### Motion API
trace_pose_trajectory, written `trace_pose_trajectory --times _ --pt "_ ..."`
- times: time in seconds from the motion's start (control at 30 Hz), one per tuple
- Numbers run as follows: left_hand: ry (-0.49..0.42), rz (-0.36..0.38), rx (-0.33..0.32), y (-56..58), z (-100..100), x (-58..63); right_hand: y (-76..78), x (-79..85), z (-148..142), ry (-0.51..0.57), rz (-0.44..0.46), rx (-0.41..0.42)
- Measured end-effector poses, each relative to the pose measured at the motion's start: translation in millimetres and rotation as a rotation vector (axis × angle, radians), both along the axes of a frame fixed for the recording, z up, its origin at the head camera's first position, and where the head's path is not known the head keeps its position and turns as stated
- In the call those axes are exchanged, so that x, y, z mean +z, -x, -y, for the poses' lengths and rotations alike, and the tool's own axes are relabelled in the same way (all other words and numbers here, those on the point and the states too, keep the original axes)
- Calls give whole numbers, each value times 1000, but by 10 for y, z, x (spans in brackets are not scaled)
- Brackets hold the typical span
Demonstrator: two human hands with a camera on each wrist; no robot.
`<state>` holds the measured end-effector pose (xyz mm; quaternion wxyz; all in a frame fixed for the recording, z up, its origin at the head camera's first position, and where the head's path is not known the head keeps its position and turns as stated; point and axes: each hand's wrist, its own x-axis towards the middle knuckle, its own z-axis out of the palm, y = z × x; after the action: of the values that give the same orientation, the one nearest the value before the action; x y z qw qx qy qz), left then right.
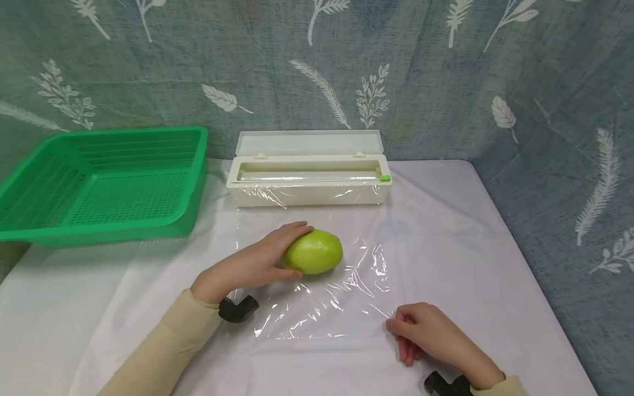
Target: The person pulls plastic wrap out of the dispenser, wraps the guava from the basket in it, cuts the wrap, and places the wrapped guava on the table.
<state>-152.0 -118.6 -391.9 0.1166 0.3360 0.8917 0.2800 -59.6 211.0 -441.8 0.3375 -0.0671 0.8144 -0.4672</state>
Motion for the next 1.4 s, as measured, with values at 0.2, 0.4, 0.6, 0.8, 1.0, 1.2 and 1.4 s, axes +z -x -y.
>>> trace_pose_trajectory --times 0.2,0.4,0.6,0.8,1.0,1.2,1.4 --pt "-1 -12 -12 7 23 -11 18 1 -74 61 61 -5" --pt "-11 -3 -5 15 31 -34 58 39 -197 26 56 -22" --pt "-34 -4 25 25 45 -35 20 138 -229 -44 29 88" --pt "-30 -7 23 15 58 -21 -16 246 -221 -107 -42 171" --pt "-11 -97 60 -65 94 113 55 325 -76 -261 -393 175" --pt "-3 -186 118 -208 90 201 97 277 195 -181 -650 180" --pt "46 -231 78 -398 40 274 154 198 455 -105 -861 282"
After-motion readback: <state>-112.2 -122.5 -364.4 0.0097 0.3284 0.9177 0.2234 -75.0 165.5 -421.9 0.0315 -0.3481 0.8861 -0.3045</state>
